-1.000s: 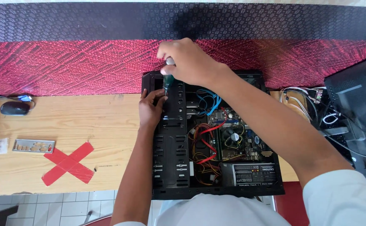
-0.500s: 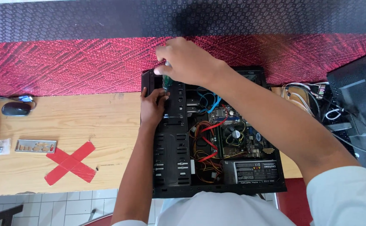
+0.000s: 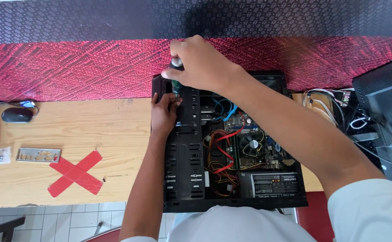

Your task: Fastening screws and managing internal components inside a computer case to finalize assembly.

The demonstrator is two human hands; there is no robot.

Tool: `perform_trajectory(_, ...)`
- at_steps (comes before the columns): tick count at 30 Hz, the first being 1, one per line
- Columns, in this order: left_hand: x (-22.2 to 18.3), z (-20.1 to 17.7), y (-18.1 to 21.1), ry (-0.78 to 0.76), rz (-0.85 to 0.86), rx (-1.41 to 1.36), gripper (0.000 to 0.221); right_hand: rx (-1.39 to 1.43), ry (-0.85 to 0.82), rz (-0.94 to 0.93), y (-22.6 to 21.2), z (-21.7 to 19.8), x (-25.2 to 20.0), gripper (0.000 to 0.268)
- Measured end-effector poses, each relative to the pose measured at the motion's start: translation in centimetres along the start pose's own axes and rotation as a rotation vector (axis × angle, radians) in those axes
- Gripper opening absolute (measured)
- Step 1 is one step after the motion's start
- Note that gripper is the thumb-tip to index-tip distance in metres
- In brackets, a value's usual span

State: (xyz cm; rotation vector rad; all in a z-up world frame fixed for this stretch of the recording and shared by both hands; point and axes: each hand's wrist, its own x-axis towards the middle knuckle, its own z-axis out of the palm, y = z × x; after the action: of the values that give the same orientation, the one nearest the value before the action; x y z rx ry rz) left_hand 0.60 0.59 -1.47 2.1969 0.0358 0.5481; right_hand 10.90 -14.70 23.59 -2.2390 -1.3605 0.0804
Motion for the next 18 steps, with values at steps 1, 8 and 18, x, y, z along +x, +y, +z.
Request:
perform_trajectory(1, 0.0, -0.1, 0.3, -0.009, -0.019, -0.022, 0.013, -0.024, 0.011, 0.023, -0.1, 0.1, 0.1, 0.032)
perform_trajectory(8, 0.1, -0.6, 0.3, -0.003, 0.014, -0.033, 0.028, -0.162, -0.087, 0.065, -0.5, -1.1, 0.1, 0.032)
perform_trajectory(18, 0.1, -0.4, 0.4, -0.005, -0.057, -0.061, 0.015, -0.033, -0.087, 0.048, -0.2, -1.1, -0.1, 0.054)
